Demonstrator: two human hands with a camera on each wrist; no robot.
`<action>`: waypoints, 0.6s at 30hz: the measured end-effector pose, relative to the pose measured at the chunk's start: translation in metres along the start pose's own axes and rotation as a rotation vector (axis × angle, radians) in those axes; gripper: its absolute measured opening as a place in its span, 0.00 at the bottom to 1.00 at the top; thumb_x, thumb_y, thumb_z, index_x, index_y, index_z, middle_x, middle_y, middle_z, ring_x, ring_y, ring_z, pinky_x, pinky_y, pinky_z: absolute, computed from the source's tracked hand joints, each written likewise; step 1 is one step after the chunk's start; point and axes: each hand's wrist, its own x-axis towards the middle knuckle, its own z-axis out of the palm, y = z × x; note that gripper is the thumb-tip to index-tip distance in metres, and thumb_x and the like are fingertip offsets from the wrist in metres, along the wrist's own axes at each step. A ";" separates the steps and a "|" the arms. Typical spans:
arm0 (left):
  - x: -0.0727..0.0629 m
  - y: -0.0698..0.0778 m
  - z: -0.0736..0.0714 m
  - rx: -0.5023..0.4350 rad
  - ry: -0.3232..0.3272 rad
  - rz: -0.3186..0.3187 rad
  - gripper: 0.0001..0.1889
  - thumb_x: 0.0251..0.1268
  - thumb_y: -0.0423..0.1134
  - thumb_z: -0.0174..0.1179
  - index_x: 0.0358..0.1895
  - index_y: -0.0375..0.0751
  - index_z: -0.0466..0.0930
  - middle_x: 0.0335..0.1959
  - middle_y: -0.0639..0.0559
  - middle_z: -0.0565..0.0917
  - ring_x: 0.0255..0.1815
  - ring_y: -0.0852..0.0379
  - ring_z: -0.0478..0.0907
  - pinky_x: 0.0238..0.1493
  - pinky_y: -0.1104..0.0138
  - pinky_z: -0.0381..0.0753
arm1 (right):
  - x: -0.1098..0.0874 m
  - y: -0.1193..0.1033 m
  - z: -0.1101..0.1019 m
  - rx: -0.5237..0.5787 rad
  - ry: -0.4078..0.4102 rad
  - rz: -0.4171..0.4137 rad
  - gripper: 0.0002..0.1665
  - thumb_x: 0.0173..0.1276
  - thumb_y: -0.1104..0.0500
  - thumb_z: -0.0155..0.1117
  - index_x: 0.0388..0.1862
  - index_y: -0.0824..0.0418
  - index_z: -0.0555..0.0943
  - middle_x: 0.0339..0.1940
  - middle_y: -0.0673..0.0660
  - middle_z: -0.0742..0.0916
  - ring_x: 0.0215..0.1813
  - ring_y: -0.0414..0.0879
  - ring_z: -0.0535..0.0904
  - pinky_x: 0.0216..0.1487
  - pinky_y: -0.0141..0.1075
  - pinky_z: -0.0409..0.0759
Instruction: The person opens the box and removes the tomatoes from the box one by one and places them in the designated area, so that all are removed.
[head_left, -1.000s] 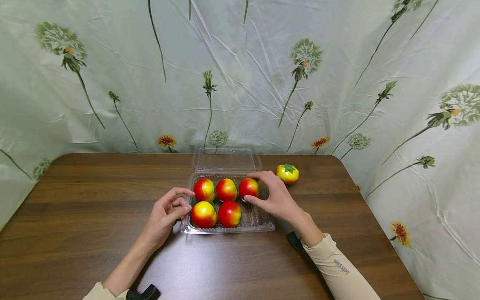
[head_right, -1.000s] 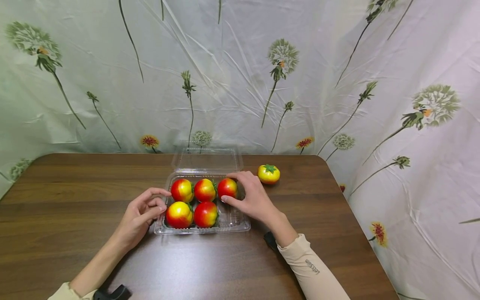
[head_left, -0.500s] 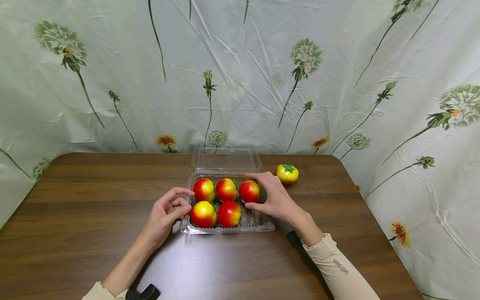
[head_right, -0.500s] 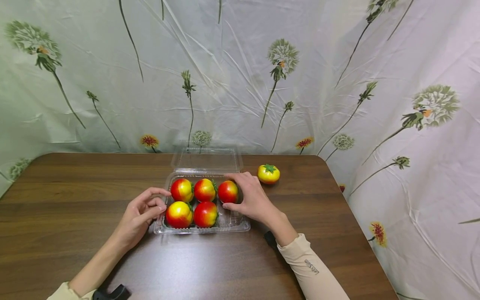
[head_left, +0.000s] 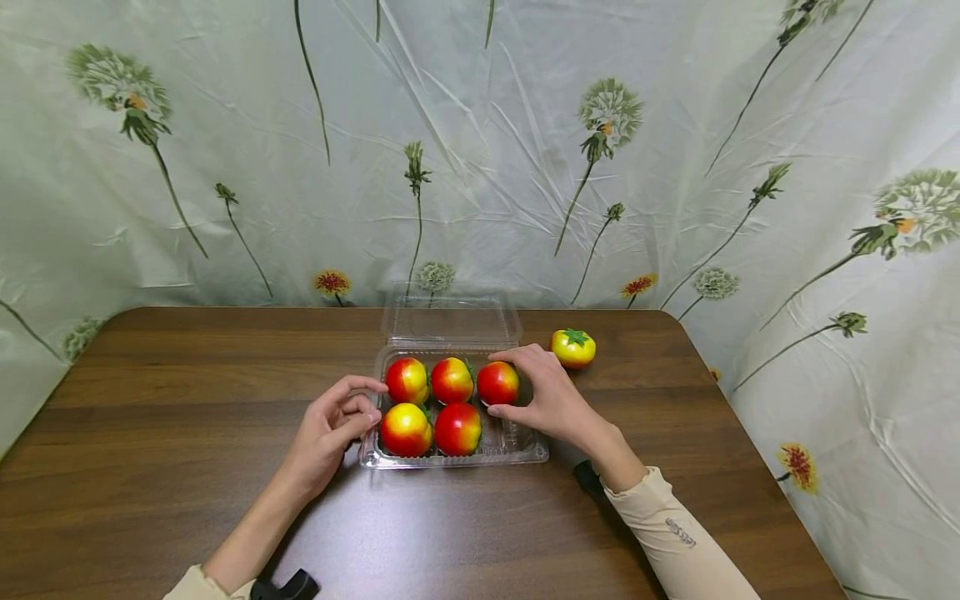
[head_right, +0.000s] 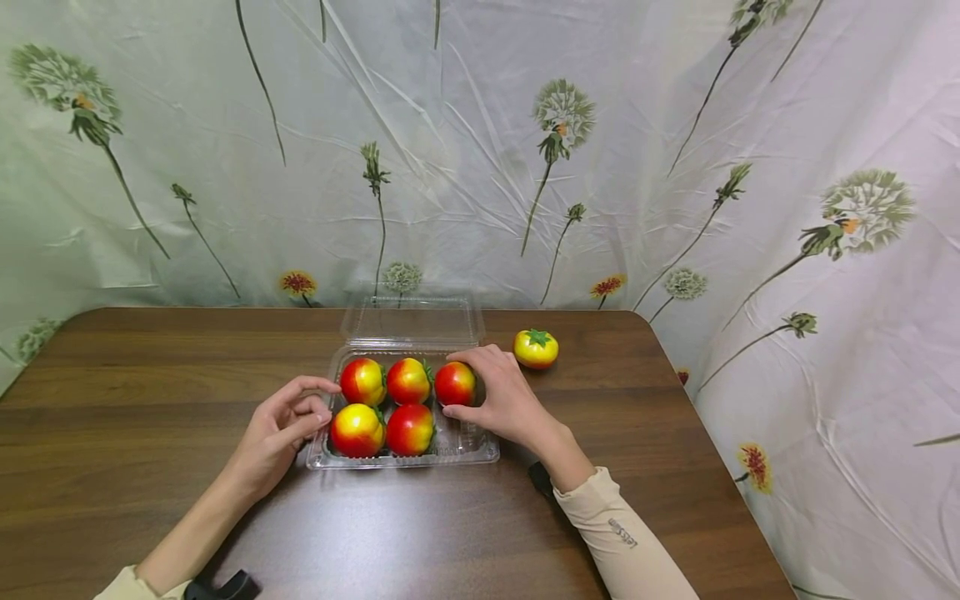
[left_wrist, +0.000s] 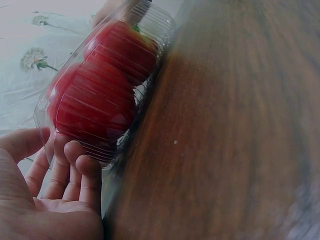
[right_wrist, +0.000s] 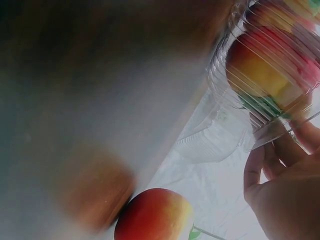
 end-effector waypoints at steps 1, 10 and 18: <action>0.000 0.000 0.000 -0.001 0.000 -0.001 0.16 0.74 0.21 0.56 0.61 0.24 0.71 0.29 0.53 0.81 0.23 0.56 0.73 0.19 0.64 0.75 | 0.000 0.000 0.000 0.009 0.007 0.003 0.40 0.55 0.47 0.86 0.65 0.57 0.82 0.60 0.51 0.87 0.62 0.49 0.78 0.64 0.51 0.75; 0.000 0.000 0.000 -0.007 -0.008 -0.003 0.15 0.74 0.21 0.56 0.61 0.25 0.71 0.29 0.53 0.81 0.22 0.54 0.72 0.17 0.63 0.75 | 0.000 0.000 -0.006 0.124 0.124 0.022 0.40 0.53 0.50 0.89 0.63 0.54 0.81 0.59 0.48 0.86 0.61 0.44 0.81 0.62 0.48 0.83; 0.000 0.000 0.000 -0.024 -0.025 0.010 0.15 0.74 0.21 0.55 0.61 0.24 0.71 0.28 0.52 0.80 0.20 0.52 0.71 0.16 0.62 0.75 | 0.000 -0.003 -0.011 0.255 0.236 0.096 0.39 0.54 0.54 0.88 0.64 0.52 0.80 0.57 0.47 0.86 0.54 0.41 0.84 0.56 0.35 0.87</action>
